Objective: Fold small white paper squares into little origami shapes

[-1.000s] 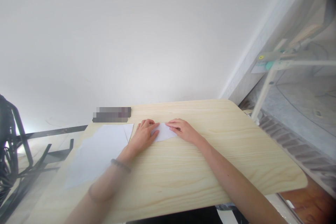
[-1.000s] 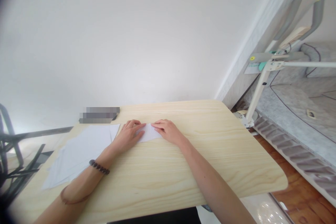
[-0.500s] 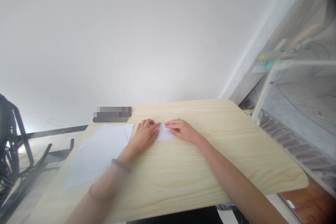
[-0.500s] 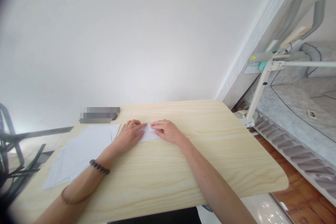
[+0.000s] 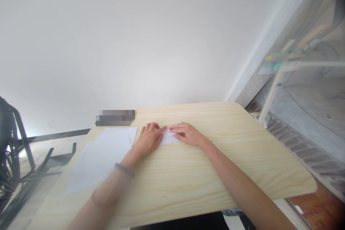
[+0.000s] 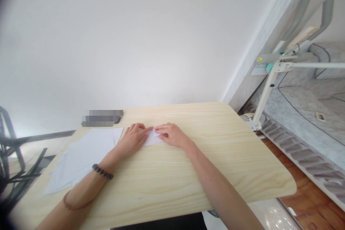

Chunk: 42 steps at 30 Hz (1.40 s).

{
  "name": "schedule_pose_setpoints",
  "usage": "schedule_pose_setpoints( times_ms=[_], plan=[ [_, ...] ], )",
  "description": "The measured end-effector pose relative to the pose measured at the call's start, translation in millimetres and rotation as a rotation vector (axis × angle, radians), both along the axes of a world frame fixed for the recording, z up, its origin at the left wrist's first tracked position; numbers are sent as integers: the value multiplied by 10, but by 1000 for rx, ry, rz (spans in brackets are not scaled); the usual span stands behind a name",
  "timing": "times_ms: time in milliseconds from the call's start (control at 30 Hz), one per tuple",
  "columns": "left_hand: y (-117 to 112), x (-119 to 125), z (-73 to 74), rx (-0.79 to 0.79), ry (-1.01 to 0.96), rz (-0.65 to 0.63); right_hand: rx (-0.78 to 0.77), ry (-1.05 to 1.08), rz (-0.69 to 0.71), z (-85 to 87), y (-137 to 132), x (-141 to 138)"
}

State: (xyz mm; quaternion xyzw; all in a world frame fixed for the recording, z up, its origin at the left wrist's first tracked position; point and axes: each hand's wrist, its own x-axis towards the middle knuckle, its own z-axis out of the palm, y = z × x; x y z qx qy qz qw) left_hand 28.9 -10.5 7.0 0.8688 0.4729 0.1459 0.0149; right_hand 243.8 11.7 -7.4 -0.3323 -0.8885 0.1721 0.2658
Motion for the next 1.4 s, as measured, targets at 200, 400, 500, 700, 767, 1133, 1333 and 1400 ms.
schedule_pose_setpoints(
  times_ms=[200,400,500,700,767,1133,1333,1400],
  plan=[
    [4,2,-10,0,7,0,11,-19,-2,25,-20,-8],
    [-3,9,6,9,32,-3,29,-47,-1,27,-15,-14],
    [-10,17,23,14,48,-10,42,-55,-1,27,-15,-15],
    [-18,27,33,15,49,-5,60,-78,-5,40,-37,-12],
    [-17,26,33,16,46,-4,59,-77,-16,45,-46,-11],
    [-11,29,36,23,64,-1,40,-13,-25,24,-51,3],
    [-8,22,41,14,60,-6,0,83,-34,21,-47,7],
    [-8,23,41,8,50,-3,0,83,-29,21,-43,7]
  ],
)
